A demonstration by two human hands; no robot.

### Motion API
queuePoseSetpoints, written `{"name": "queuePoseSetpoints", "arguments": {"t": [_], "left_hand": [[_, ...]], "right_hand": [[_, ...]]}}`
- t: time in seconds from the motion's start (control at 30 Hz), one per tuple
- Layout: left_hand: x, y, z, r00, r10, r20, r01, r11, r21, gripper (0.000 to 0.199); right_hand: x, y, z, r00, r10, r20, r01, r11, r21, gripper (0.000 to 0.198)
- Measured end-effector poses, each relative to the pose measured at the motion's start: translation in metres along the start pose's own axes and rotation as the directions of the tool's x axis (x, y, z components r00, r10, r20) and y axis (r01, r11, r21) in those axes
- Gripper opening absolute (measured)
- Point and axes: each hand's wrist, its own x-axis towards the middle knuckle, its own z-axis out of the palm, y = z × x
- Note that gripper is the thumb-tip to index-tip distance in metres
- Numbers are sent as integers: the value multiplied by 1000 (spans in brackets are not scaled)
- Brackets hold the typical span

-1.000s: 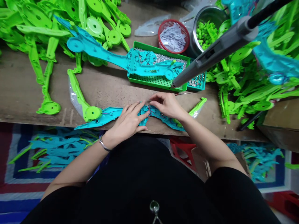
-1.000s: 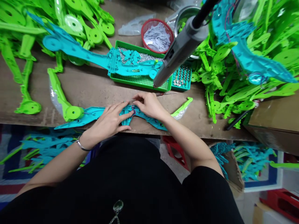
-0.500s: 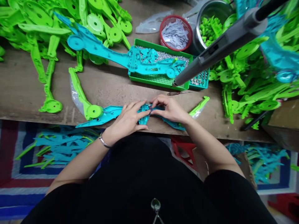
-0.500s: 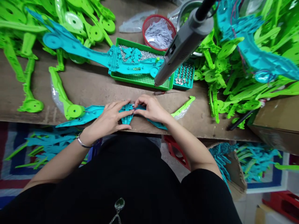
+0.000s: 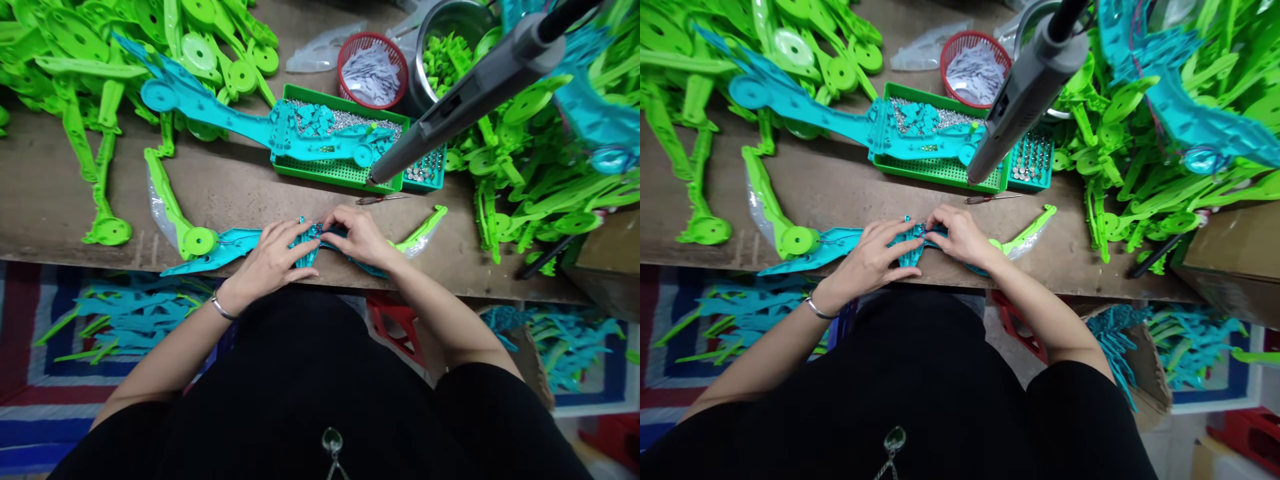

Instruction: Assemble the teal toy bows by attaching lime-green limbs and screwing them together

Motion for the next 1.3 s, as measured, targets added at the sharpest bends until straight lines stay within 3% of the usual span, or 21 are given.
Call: {"name": "queuePoseSetpoints", "arguments": {"t": [0.17,0.37,0.53,0.73,1.3], "left_hand": [[10,6,6,993,-48,-110,54,997,48,22],[29,17,4,988,-101,-119,112,989,95,16],[31,21,10,963,-206,-172,213,977,20,11],[29,18,14,971,-197,-134,178,974,-141,11],[28,13,11,995,-92,-43,90,994,-54,15]], "right_hand": [[1,0,1,1000,16,-26,-16,1000,-1,8],[3,1,1,1000,11,-12,-11,1000,18,7],[4,1,-1,1000,17,-1,-17,999,30,7],[3,3,-2,999,45,22,-47,995,92,10],[5,5,0,998,62,2,-62,990,130,9]]}}
